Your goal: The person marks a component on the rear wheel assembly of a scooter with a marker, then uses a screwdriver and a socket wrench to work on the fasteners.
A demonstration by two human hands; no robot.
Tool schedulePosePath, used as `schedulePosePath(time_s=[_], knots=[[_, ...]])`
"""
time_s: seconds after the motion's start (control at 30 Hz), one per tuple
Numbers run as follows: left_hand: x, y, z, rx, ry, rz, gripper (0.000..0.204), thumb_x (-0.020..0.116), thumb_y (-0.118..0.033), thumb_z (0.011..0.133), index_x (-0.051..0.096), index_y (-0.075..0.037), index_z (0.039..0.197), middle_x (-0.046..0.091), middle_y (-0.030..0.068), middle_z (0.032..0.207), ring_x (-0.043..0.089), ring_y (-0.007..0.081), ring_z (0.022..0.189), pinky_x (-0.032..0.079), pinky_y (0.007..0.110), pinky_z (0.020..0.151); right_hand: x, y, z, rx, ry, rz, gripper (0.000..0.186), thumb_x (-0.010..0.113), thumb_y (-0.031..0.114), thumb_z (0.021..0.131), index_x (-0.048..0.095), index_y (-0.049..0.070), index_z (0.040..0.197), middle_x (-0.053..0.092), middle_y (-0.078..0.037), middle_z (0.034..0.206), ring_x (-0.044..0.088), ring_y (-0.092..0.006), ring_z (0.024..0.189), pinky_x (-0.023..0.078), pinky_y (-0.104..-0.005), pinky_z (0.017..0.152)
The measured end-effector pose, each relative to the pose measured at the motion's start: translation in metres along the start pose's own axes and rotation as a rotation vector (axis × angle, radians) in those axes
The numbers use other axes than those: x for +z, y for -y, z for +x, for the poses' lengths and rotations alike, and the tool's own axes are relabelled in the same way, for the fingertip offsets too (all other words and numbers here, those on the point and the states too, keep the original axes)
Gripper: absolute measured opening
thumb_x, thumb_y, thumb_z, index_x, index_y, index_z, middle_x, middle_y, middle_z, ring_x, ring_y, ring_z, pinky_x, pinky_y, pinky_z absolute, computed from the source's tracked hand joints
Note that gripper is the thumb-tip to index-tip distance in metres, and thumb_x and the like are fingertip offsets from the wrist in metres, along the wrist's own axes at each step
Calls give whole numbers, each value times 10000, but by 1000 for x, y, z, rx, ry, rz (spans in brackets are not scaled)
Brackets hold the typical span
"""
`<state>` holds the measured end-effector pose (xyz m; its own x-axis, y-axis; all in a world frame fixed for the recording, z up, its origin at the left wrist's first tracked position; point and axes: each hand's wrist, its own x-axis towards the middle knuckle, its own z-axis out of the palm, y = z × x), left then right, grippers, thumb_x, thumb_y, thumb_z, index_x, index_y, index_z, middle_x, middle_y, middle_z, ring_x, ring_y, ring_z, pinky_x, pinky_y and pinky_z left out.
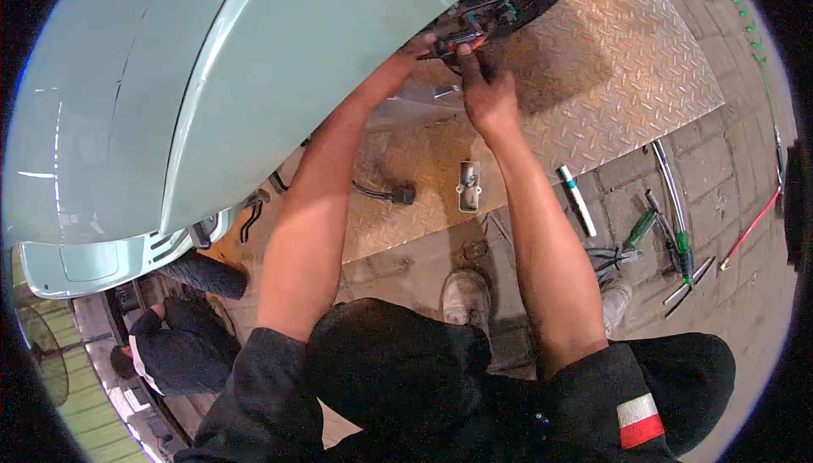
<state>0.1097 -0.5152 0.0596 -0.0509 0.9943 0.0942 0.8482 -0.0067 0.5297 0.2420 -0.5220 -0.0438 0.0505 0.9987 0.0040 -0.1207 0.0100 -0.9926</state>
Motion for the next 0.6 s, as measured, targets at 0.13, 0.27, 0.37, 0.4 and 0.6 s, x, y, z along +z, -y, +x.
schedulePosePath(time_s=[0.13,0.27,0.37,0.4,0.6], knots=[[0,-9,-1,-59,-8,91,698,764,-342,759,456,5,1281,575,185,1225,545,314,1147,404,401,1007,0,30,-8,298,251,11,359,556,376,936,667,42,1008,595,-26,750,466,-118,640,399,-279,619],[1,-10,-1,25,87,188,631,764,-308,747,509,3,1234,593,196,1182,567,334,1105,425,410,978,2,10,-7,43,241,193,379,553,401,932,661,42,987,586,-31,728,477,-115,646,401,-280,614],[0,-20,2,22,135,241,583,759,-257,734,535,-8,1211,601,204,1157,573,349,1085,434,415,963,-8,9,-10,101,314,-94,395,540,411,935,653,36,981,586,-38,728,472,-119,643,402,-284,607],[-3,-24,3,6,186,239,569,755,-231,727,541,-13,1207,604,208,1148,575,359,1077,437,417,959,-7,9,-14,71,281,-91,390,534,395,938,653,27,981,595,-46,729,487,-130,646,412,-294,616],[-3,-19,5,143,207,387,528,706,-253,775,540,-15,1216,591,214,1176,566,379,1085,435,440,956,-18,14,-12,-16,221,-181,320,530,302,927,663,15,973,622,-67,704,551,-175,678,447,-330,670]])
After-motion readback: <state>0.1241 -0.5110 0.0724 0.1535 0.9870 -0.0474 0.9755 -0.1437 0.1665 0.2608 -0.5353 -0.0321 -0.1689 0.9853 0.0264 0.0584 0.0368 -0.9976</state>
